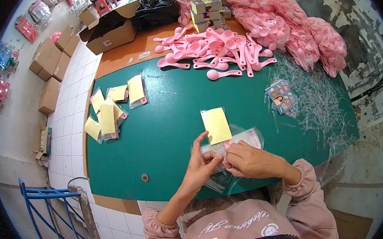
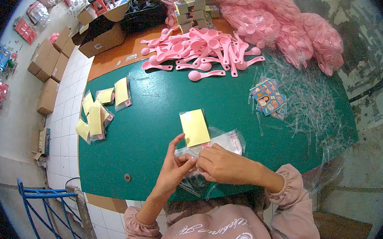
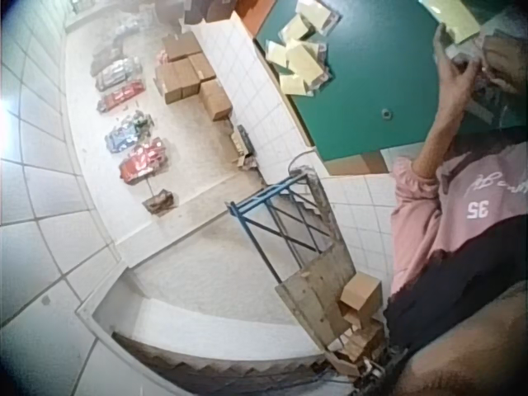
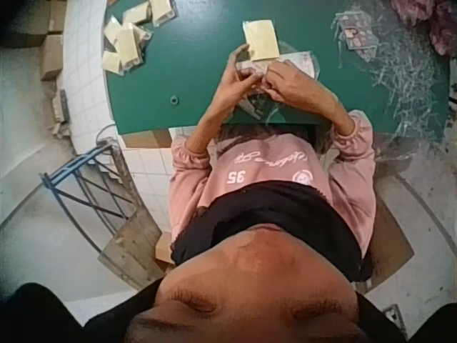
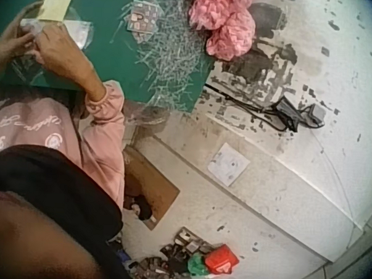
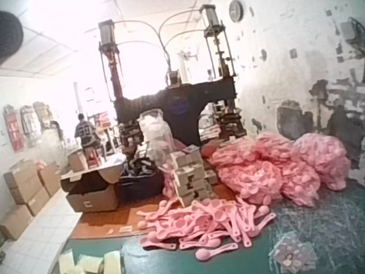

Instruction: The person repeatedly picks up pink plastic spoons and small printed cards, places them into clear plastic bags, and seals the bags. The person then places the sealed packages onto a growing stack on the table. The task is performed continuously throughout the clip.

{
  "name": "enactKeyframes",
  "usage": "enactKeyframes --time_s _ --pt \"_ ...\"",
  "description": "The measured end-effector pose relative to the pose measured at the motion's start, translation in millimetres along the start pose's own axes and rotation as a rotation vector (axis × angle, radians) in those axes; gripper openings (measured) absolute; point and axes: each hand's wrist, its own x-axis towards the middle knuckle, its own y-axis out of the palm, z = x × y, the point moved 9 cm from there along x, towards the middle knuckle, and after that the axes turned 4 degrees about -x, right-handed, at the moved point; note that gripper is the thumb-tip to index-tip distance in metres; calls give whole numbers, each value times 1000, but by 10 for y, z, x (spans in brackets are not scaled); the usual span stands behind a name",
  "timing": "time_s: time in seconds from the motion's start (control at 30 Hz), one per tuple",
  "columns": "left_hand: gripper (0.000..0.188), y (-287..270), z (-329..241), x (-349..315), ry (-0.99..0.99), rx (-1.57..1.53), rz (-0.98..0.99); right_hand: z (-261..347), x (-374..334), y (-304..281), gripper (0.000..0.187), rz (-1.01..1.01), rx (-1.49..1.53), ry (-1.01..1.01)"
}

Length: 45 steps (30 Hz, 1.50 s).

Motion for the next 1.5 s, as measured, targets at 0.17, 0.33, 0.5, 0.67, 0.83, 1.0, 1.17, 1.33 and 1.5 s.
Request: enactKeyframes --time_s 0.17,0.33,0.5,0.67,0.83,1.0,1.17,1.33,1.5 --pt "58 -147 -70 -19 -15 45 -111 -243 -182 -231 13 158 493 207" --pt "44 -139 -10 -68 -71 -3 -26 -1582 -1298 -1252 15 -194 394 659" --pt "33 -54 27 -39 -90 -65 -10 -1651 -2053 -1931 19 -280 -741 1090" --pt "29 -5 -8 -108 -47 -189 -29 -551 -501 -660 47 -226 -6 372" --pt "30 29 -23 -265 -85 -182 -35 -498 -328 -100 24 -216 343 448" --pt "33 -59 -144 -384 91 330 -140 -445 -384 -77 17 -247 456 461" --pt "9 44 -299 -340 273 821 -166 -394 -462 23 16 -220 566 475" --pt "10 41 -241 -333 287 739 -189 -504 -665 339 10 -412 974 771" --pt "10 -97 -52 -345 201 597 -301 -501 -713 402 11 -554 1049 944"
